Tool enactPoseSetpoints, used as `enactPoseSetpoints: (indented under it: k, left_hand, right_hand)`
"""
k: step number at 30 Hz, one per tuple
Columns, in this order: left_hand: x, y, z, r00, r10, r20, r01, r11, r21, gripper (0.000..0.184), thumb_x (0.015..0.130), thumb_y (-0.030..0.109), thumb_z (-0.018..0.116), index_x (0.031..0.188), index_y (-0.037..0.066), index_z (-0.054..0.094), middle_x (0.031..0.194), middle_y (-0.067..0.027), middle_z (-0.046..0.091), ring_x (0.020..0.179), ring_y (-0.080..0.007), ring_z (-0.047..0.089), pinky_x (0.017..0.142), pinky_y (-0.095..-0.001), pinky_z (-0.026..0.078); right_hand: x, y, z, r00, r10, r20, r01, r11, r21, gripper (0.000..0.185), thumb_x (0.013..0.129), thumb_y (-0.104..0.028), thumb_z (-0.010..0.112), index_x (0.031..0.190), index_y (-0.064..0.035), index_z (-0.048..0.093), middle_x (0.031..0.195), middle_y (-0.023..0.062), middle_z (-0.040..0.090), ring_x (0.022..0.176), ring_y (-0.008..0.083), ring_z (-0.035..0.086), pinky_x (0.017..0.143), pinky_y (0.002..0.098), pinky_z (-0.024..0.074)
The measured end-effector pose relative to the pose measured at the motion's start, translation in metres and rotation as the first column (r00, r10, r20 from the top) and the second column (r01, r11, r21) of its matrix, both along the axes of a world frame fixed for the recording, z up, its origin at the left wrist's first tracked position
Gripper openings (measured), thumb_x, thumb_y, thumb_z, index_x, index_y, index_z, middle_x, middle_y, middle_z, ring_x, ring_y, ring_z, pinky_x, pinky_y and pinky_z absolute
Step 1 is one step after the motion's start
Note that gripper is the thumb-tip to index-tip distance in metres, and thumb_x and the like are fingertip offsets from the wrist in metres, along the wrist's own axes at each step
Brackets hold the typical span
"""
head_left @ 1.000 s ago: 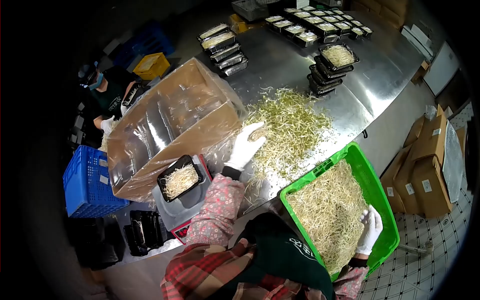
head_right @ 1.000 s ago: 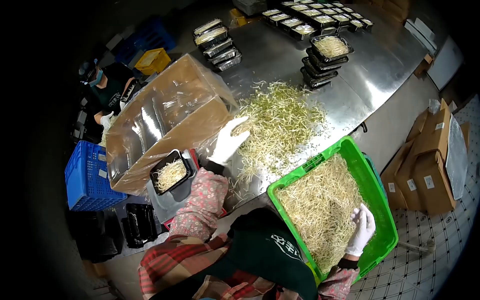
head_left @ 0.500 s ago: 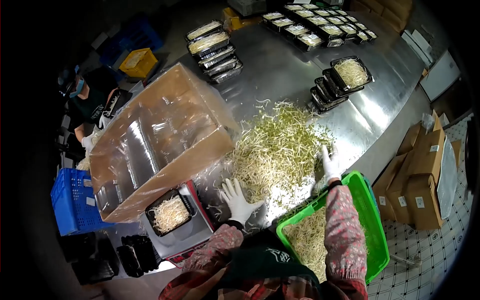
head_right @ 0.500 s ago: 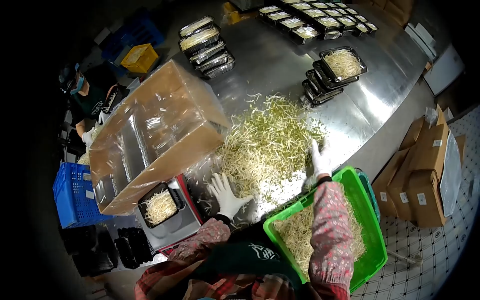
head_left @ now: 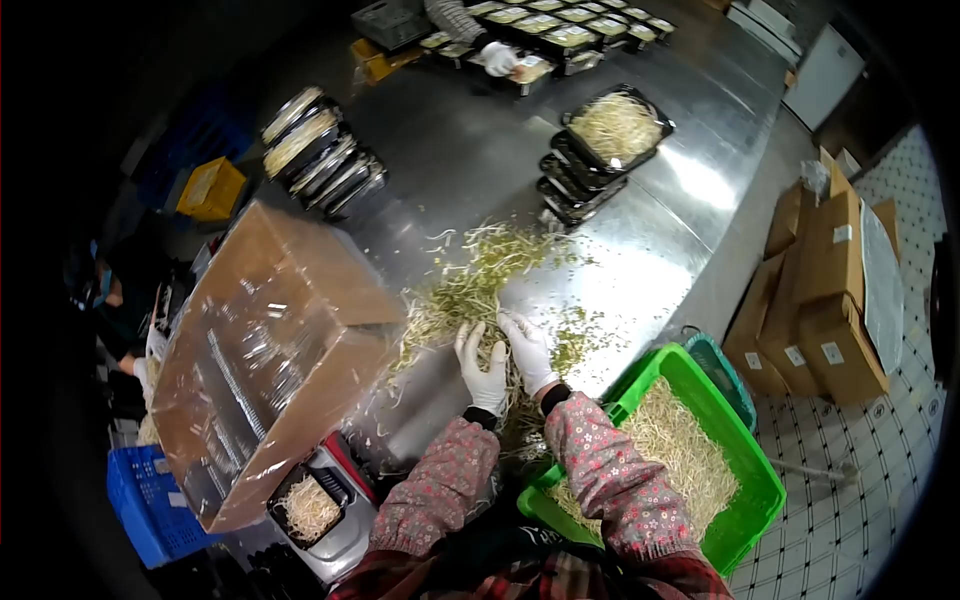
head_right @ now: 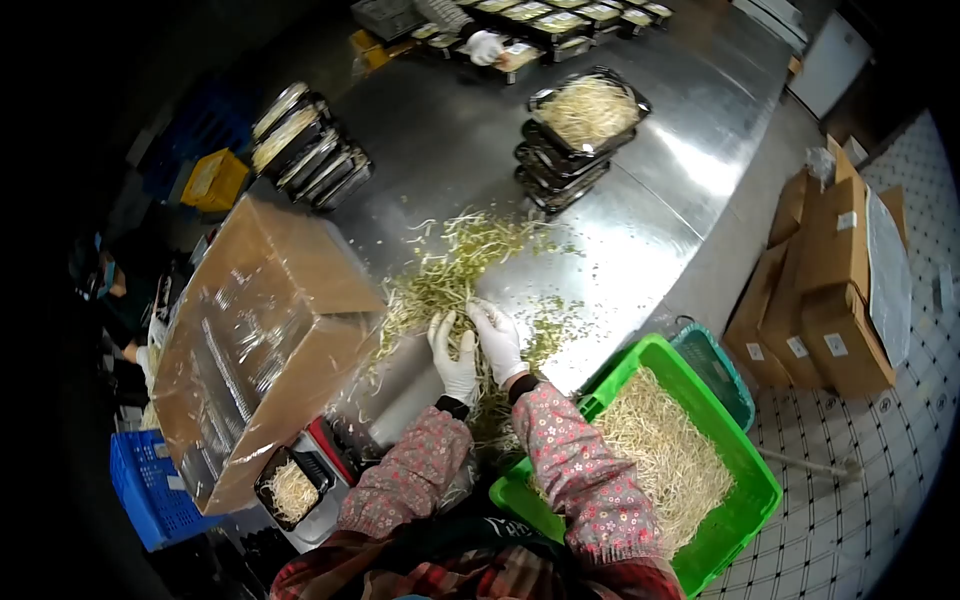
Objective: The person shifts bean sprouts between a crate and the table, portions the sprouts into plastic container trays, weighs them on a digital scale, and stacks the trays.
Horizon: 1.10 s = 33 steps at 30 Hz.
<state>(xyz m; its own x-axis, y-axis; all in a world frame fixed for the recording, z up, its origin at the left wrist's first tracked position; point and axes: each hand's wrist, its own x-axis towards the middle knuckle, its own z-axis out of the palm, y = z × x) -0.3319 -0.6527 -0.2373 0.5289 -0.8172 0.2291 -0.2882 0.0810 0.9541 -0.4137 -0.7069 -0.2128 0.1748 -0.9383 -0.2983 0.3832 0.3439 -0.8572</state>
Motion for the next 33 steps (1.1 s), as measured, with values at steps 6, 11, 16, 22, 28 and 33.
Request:
enactPoseSetpoints:
  k: [6, 11, 16, 22, 28, 33]
  left_hand:
    - [-0.114, -0.033, 0.097, 0.976, -0.198, 0.09, 0.215, 0.935, -0.284, 0.036, 0.09, 0.014, 0.07, 0.122, 0.0, 0.06, 0.146, -0.0214, 0.04, 0.13, -0.0293, 0.045, 0.109, -0.0426, 0.039]
    - [-0.283, -0.059, 0.129, 0.87, -0.438, 0.229, 0.485, 0.668, -0.565, 0.051, 0.09, 0.034, 0.072, 0.131, 0.012, 0.051, 0.144, -0.0212, 0.034, 0.129, -0.0374, 0.042, 0.105, -0.0515, 0.04]
    - [-0.383, -0.032, 0.095, 0.373, -0.779, 0.504, 0.883, 0.465, 0.065, 0.063, 0.089, 0.046, 0.067, 0.142, 0.016, 0.051, 0.154, -0.0173, 0.034, 0.136, -0.0449, 0.037, 0.111, -0.061, 0.029]
    - [-0.267, -0.038, 0.128, 0.225, -0.879, 0.421, 0.862, 0.381, 0.334, 0.059, 0.091, 0.029, 0.067, 0.147, 0.018, 0.049, 0.154, -0.0168, 0.041, 0.143, -0.0364, 0.037, 0.118, -0.0523, 0.027]
    - [-0.002, 0.026, 0.068, 0.841, -0.043, 0.54, 0.011, 0.998, 0.062, 0.054, 0.094, 0.021, 0.067, 0.141, 0.002, 0.05, 0.15, -0.0202, 0.045, 0.141, -0.0358, 0.039, 0.118, -0.0453, 0.028]
    - [0.107, 0.111, -0.018, 0.677, 0.243, 0.695, -0.67, 0.595, 0.444, 0.077, 0.101, 0.05, 0.046, 0.154, -0.002, 0.027, 0.16, -0.0263, 0.023, 0.148, -0.0451, 0.02, 0.121, -0.0565, 0.015]
  right_hand:
    - [-0.13, -0.013, 0.11, 0.947, -0.271, -0.175, 0.178, 0.891, -0.417, 0.024, 0.094, -0.013, 0.066, 0.109, 0.0046, 0.07, 0.108, 0.0082, 0.069, 0.1, 0.0151, 0.062, 0.091, 0.0285, 0.0483]
    - [-0.302, 0.006, 0.172, 0.86, -0.511, -0.023, 0.41, 0.716, -0.565, 0.02, 0.092, -0.011, 0.066, 0.105, 0.0044, 0.07, 0.106, 0.009, 0.069, 0.098, 0.0139, 0.061, 0.091, 0.0302, 0.0481]
    - [-0.485, 0.06, 0.077, 0.61, -0.511, -0.606, 0.252, 0.85, -0.463, 0.033, 0.095, -0.018, 0.064, 0.124, -0.0013, 0.066, 0.127, 0.0118, 0.065, 0.119, 0.0227, 0.058, 0.104, 0.0338, 0.0429]
    - [-0.564, 0.148, 0.058, 0.221, -0.011, -0.975, 0.202, 0.979, 0.035, 0.045, 0.095, -0.032, 0.064, 0.134, -0.0105, 0.062, 0.137, 0.0151, 0.06, 0.125, 0.0301, 0.058, 0.104, 0.0354, 0.0436]
    - [-0.449, 0.07, 0.091, 0.513, -0.449, -0.732, 0.237, 0.893, -0.382, 0.044, 0.096, -0.015, 0.066, 0.136, -0.0013, 0.057, 0.135, 0.0121, 0.062, 0.117, 0.019, 0.061, 0.102, 0.0319, 0.0468]
    - [-0.294, -0.012, 0.05, 0.471, -0.329, -0.818, -0.3, 0.813, -0.499, 0.059, 0.097, -0.037, 0.063, 0.143, -0.0034, 0.048, 0.138, 0.0211, 0.056, 0.129, 0.0358, 0.052, 0.109, 0.0401, 0.0404]
